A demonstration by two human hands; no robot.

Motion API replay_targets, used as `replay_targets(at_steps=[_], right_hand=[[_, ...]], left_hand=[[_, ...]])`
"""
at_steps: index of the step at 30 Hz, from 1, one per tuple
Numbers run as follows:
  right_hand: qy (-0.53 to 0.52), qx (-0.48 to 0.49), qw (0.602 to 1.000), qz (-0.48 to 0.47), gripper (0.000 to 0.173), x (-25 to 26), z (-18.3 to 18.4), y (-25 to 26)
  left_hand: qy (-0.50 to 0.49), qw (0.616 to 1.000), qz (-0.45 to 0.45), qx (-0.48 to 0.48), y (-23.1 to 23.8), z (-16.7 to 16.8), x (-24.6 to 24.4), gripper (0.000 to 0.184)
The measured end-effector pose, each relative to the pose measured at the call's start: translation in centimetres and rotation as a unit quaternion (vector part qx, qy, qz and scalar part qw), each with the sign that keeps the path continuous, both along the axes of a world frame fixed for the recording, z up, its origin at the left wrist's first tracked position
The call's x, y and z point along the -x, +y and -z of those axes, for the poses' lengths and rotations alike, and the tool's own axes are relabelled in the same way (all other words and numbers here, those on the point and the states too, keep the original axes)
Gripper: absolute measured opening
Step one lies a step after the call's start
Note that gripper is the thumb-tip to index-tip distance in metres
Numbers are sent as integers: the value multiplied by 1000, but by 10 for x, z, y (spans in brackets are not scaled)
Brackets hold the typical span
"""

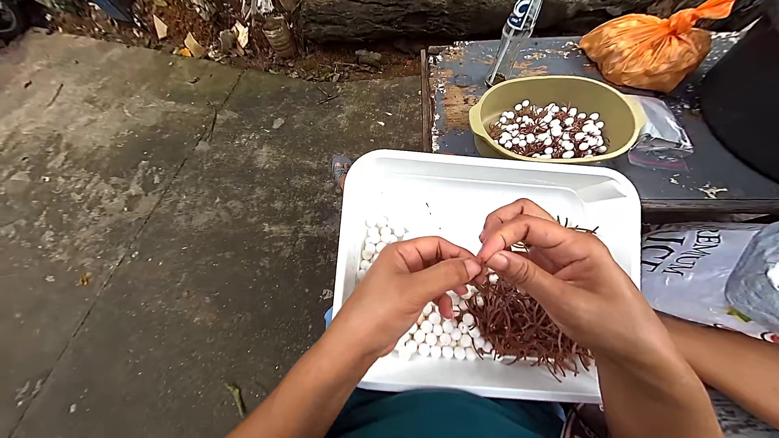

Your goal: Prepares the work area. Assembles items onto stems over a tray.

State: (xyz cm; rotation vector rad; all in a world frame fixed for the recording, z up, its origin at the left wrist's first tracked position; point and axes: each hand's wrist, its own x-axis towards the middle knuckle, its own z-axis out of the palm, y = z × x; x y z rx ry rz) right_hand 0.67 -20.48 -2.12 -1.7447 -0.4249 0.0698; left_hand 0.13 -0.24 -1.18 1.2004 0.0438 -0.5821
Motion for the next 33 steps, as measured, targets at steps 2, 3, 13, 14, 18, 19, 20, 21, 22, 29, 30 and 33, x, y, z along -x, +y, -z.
replay_targets(at_steps=[2,3,13,14,18,19,20,21,22,29,30,33], right_hand=[[-4,-3,1000,-6,6,-1,0,1],[-6,-7,1000,-12,7,-1,0,1],[-163,355,918,63,11,-1,19,-2],[-166,378,909,55,9,1,23,1],[-174,410,894,49,9,5,33,8],[-173,397,900,55,10,5,32,7],[-169,366,913,65,12,5,30,6],[-156,320,931,78,13,5,27,5],[-132,247,956,85,13,5,23,5],[139,-150,978,40,17,7,4,10],[153,-160,975,36,19,7,5,10],[189,-186,964,31,20,11,5,12]], left_hand=[[-21,1000,8,1,3,2,0,11],[-26,1000,10,9,4,3,0,9],[-63,991,-116,-31,17,2,-2,21],[-71,988,-127,-47,16,1,-1,21],[-171,961,-133,-169,9,3,7,9],[-201,950,-134,-198,6,6,9,7],[-219,943,-134,-213,4,7,12,6],[-227,940,-131,-218,3,8,13,5],[-230,940,-127,-218,1,9,14,5],[-257,932,-130,-220,-4,9,16,5],[-262,928,-132,-229,-4,9,16,5],[-276,917,-138,-255,-5,9,17,5]])
